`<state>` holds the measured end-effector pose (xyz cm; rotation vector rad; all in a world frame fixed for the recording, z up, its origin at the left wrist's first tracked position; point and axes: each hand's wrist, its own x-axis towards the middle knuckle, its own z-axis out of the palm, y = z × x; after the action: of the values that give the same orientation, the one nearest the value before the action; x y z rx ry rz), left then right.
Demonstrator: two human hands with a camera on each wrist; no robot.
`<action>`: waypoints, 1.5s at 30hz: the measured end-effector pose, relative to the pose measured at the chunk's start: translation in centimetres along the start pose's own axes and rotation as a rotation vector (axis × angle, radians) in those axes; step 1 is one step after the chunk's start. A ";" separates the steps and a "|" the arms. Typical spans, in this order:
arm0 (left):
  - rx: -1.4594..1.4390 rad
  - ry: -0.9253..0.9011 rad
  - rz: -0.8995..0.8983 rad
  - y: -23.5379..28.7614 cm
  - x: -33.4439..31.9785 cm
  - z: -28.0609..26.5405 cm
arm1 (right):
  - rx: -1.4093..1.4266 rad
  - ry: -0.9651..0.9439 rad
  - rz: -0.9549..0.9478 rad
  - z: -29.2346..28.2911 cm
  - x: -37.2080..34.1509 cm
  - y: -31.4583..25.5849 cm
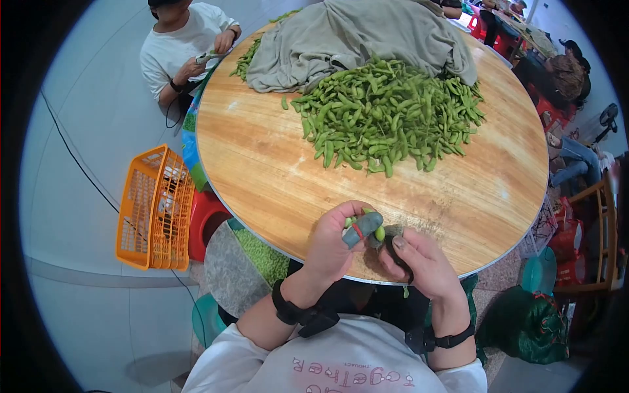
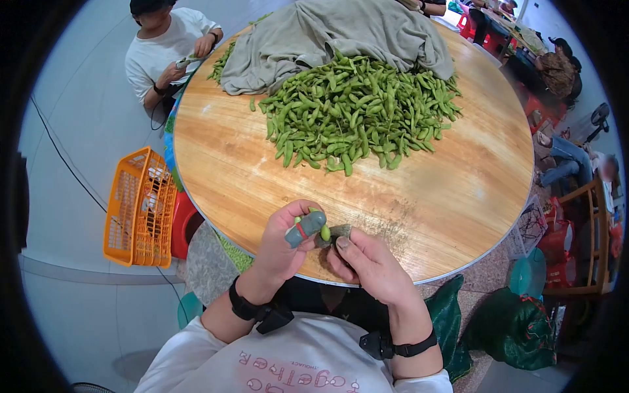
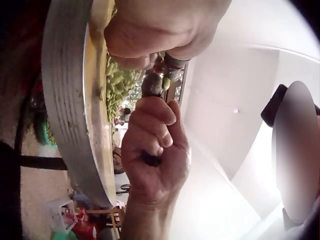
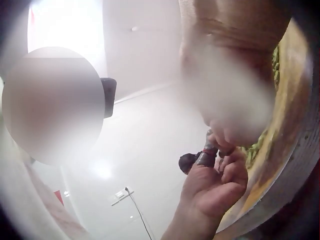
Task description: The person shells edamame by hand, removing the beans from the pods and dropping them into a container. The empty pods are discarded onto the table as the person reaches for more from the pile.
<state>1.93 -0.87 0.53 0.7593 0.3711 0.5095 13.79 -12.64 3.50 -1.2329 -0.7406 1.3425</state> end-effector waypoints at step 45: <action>0.700 -0.041 0.092 -0.2 1.1 -0.8 | -0.134 0.249 -0.026 -1.9 2.9 1.0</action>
<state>2.50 0.07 -0.35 1.4658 0.4841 0.4488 15.75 -10.48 1.33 -1.4613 -0.6748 1.1066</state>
